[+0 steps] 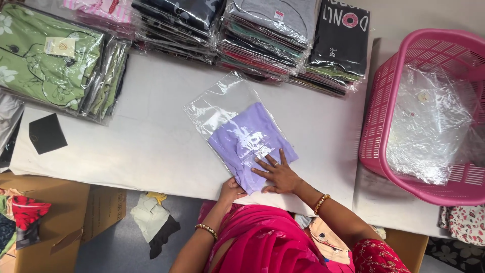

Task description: The person folds a light purple shirt and places it into a clear plastic bag, then sets it aside. Next, they fold a dark patterned garment and pack it into another plastic bag, stacking it with the other packaged items on the table.

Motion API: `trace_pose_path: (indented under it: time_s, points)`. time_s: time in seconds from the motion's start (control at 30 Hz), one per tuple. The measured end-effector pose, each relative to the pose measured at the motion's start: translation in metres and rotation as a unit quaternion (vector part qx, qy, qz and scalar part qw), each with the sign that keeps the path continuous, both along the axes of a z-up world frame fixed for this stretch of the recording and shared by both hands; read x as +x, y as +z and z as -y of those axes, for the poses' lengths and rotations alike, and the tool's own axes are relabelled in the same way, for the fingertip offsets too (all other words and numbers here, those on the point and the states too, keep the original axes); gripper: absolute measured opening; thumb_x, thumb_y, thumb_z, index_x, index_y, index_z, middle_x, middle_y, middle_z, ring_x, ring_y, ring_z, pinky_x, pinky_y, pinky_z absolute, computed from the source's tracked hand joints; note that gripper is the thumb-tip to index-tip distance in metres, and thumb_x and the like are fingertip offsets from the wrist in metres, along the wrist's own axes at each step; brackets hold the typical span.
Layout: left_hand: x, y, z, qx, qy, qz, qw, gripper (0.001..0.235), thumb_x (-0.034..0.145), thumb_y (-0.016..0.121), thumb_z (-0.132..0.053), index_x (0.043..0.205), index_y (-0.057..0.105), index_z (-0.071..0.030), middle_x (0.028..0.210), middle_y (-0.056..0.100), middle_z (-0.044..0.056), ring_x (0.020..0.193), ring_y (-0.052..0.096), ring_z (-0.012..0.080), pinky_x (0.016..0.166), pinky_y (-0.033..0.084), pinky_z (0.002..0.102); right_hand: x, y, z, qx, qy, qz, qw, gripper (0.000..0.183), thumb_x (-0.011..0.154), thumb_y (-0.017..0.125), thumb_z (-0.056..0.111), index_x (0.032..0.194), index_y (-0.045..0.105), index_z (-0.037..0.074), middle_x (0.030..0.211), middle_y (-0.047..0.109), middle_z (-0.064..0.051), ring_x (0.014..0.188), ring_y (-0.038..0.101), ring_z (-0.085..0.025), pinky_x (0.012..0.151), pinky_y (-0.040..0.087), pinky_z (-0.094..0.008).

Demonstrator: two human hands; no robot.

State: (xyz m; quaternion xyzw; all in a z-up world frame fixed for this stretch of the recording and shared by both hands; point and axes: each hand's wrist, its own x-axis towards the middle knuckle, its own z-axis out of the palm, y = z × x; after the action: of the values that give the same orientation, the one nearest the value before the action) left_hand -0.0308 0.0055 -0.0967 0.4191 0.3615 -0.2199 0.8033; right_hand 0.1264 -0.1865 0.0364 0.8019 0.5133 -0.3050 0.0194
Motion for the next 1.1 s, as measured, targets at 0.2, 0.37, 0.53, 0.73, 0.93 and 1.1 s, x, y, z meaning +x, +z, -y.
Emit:
trace_pose_path:
  time_s: [0.2, 0.37, 0.53, 0.73, 0.93, 1.1]
  points:
    - [0.008, -0.021, 0.004, 0.037, -0.078, 0.005, 0.996, 0.024, 0.099, 0.053, -0.006, 0.117, 0.067, 0.002, 0.102, 0.079, 0.01, 0.084, 0.079, 0.0196, 0.071, 0.063, 0.031, 0.001, -0.041, -0.001, 0.025, 0.013, 0.09, 0.996, 0.084, 0.083, 0.07, 0.036, 0.158, 0.032, 0.036, 0.17, 0.024, -0.001, 0.148, 0.026, -0.037, 0.115, -0.005, -0.078]
    - [0.0, -0.026, 0.007, 0.049, -0.075, 0.035, 0.995, 0.019, 0.097, 0.06, -0.004, 0.116, 0.062, -0.002, 0.098, 0.079, 0.009, 0.083, 0.078, 0.0181, 0.07, 0.062, 0.03, 0.001, -0.06, -0.009, 0.12, -0.022, 0.089, 0.989, 0.094, 0.073, 0.076, 0.022, 0.156, 0.036, 0.036, 0.163, 0.033, -0.002, 0.151, 0.026, -0.034, 0.117, -0.005, -0.075]
    - [0.007, -0.011, 0.004, 0.033, -0.059, 0.04, 0.997, 0.027, 0.092, 0.066, 0.003, 0.116, 0.06, -0.006, 0.094, 0.076, 0.01, 0.076, 0.077, 0.0191, 0.065, 0.062, 0.03, 0.006, -0.078, -0.012, 0.116, -0.002, 0.127, 0.985, 0.091, 0.077, 0.07, 0.011, 0.158, 0.037, 0.038, 0.162, 0.037, 0.001, 0.153, 0.025, -0.027, 0.119, -0.006, -0.074]
    - [0.012, -0.01, 0.01, 0.064, -0.06, -0.008, 0.996, 0.02, 0.099, 0.057, -0.01, 0.118, 0.061, -0.006, 0.092, 0.079, 0.013, 0.068, 0.079, 0.0221, 0.058, 0.061, 0.031, 0.035, -0.061, -0.05, 0.11, 0.004, 0.084, 0.99, 0.082, 0.08, 0.067, 0.009, 0.153, 0.041, 0.036, 0.166, 0.03, -0.002, 0.159, 0.013, -0.028, 0.119, -0.006, -0.073]
    - [0.009, -0.004, 0.009, 0.076, -0.009, -0.028, 0.997, 0.029, 0.105, 0.052, -0.028, 0.113, 0.069, -0.006, 0.082, 0.076, 0.011, 0.064, 0.076, 0.0213, 0.055, 0.058, 0.029, 0.045, -0.055, -0.067, 0.166, -0.052, -0.003, 0.985, 0.087, 0.075, 0.074, 0.015, 0.153, 0.041, 0.033, 0.166, 0.029, -0.001, 0.153, 0.02, -0.022, 0.12, -0.004, -0.072]
    - [-0.006, -0.038, 0.01, 0.084, -0.036, 0.032, 0.995, 0.03, 0.105, 0.054, -0.026, 0.103, 0.073, -0.003, 0.078, 0.073, 0.009, 0.063, 0.075, 0.0187, 0.055, 0.058, 0.029, 0.048, -0.041, -0.073, 0.173, -0.08, 0.025, 0.981, 0.081, 0.073, 0.07, 0.01, 0.148, 0.048, 0.033, 0.162, 0.036, -0.001, 0.154, 0.022, -0.029, 0.122, -0.003, -0.066]
